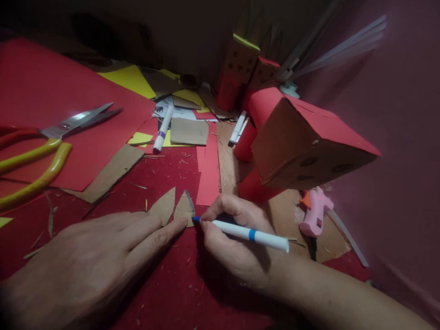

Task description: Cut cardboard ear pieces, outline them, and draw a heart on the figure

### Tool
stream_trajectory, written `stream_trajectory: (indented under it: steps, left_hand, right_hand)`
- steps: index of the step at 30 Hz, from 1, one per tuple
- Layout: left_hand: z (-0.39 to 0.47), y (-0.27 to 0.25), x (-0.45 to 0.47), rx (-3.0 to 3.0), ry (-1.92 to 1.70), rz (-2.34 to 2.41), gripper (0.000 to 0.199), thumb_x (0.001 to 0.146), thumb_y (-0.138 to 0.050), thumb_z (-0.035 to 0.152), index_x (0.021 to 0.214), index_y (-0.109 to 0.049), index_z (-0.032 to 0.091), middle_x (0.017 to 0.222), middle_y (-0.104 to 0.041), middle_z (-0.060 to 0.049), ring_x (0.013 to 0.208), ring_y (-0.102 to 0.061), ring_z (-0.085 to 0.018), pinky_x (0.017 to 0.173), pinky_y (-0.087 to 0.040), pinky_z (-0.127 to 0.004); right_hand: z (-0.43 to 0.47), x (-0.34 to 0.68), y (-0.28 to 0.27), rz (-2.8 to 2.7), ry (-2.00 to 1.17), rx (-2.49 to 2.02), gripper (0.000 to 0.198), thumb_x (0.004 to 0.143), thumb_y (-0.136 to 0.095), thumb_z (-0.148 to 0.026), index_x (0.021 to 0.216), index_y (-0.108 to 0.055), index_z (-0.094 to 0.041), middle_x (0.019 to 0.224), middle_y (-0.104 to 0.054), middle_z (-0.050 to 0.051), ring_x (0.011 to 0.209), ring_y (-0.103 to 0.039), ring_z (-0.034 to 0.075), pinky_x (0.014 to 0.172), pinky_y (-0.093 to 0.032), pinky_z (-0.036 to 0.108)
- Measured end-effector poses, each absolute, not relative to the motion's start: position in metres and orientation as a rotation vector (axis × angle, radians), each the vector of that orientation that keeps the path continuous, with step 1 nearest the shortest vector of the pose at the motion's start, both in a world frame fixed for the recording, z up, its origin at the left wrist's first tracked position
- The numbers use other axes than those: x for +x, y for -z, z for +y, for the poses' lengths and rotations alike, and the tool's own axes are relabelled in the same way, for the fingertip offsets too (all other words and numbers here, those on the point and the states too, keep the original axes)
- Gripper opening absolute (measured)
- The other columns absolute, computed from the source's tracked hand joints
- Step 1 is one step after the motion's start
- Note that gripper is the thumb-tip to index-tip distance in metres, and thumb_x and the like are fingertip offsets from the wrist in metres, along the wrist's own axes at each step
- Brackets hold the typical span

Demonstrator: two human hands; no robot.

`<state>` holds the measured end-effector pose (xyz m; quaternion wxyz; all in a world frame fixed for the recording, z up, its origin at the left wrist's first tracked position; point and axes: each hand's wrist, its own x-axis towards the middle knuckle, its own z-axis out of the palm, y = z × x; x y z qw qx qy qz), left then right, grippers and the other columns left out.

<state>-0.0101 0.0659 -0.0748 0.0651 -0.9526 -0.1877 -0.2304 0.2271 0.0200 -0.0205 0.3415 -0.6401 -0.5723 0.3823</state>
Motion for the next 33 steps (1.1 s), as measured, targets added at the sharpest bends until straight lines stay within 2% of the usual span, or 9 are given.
stream_trajectory:
  steps: [3,7,12,16,22,26,29,33]
  left_hand:
    - [0.066,0.076,-0.01,-2.868,0.693,-0.599,0.06,0.111,-0.02,0.005,0.161,-0.052,-0.003,0.15,-0.074,-0.028,0.112,-0.08,-0.031,0.085,-0.063,-0.041]
    - [0.066,0.074,-0.011,-2.914,0.695,-0.583,0.06,0.111,-0.022,0.004,0.158,-0.058,-0.002,0.143,-0.078,-0.026,0.103,-0.082,-0.03,0.083,-0.064,-0.041]
    - [0.065,0.078,-0.01,-2.876,0.715,-0.581,0.062,0.106,-0.025,0.0,0.16,-0.054,-0.003,0.145,-0.077,-0.027,0.117,-0.079,-0.034,0.085,-0.064,-0.042]
    - [0.063,0.081,-0.009,-2.874,0.704,-0.641,0.064,0.105,-0.024,0.001,0.162,-0.053,0.001,0.148,-0.076,-0.026,0.112,-0.08,-0.032,0.084,-0.064,-0.042]
    - [0.064,0.083,-0.007,-2.857,0.735,-0.649,0.065,0.108,-0.02,0.003,0.161,-0.057,0.0,0.139,-0.08,-0.023,0.107,-0.08,-0.03,0.084,-0.063,-0.041]
    - [0.064,0.082,-0.007,-2.823,0.75,-0.634,0.061,0.11,-0.02,0.003,0.156,-0.06,0.002,0.134,-0.082,-0.021,0.106,-0.08,-0.029,0.084,-0.062,-0.041]
    - [0.064,0.081,-0.007,-2.83,0.719,-0.647,0.062,0.109,-0.02,0.002,0.159,-0.057,0.002,0.142,-0.079,-0.022,0.109,-0.08,-0.029,0.084,-0.063,-0.04]
    - [0.065,0.081,-0.008,-2.864,0.719,-0.632,0.063,0.109,-0.019,0.003,0.159,-0.057,0.0,0.137,-0.081,-0.024,0.103,-0.081,-0.031,0.08,-0.064,-0.042]
  right_hand:
    - [0.02,0.229,0.019,-1.53,-1.025,-1.652,0.009,0.08,-0.069,-0.018,0.073,-0.067,-0.023,0.064,-0.069,0.001,0.054,-0.06,0.015,0.048,-0.047,0.023]
    - [0.021,0.232,0.023,-1.41,-1.061,-1.628,0.01,0.083,-0.073,-0.022,0.074,-0.068,-0.024,0.065,-0.067,0.0,0.057,-0.058,0.016,0.048,-0.045,0.023]
    - [0.024,0.224,0.018,-1.449,-1.048,-1.69,0.008,0.084,-0.073,-0.02,0.078,-0.07,-0.023,0.066,-0.069,0.0,0.057,-0.059,0.015,0.049,-0.047,0.023]
    - [0.023,0.225,0.015,-1.484,-1.051,-1.68,0.011,0.079,-0.072,-0.018,0.071,-0.066,-0.024,0.061,-0.064,-0.001,0.052,-0.055,0.014,0.045,-0.043,0.022]
    - [0.019,0.235,0.027,-1.447,-1.085,-1.664,0.009,0.092,-0.073,-0.02,0.084,-0.075,-0.024,0.075,-0.074,0.0,0.064,-0.063,0.015,0.055,-0.049,0.022]
    - [0.022,0.227,0.021,-1.448,-1.033,-1.679,0.009,0.085,-0.073,-0.02,0.077,-0.07,-0.023,0.066,-0.069,-0.001,0.057,-0.059,0.015,0.049,-0.047,0.022]
    - [0.021,0.227,0.017,-1.469,-1.06,-1.672,0.011,0.081,-0.073,-0.018,0.072,-0.067,-0.023,0.062,-0.065,-0.001,0.053,-0.056,0.014,0.046,-0.044,0.022]
    - [0.019,0.234,0.023,-1.478,-1.121,-1.641,0.011,0.091,-0.073,-0.019,0.081,-0.073,-0.024,0.07,-0.07,0.0,0.06,-0.059,0.014,0.052,-0.046,0.022]
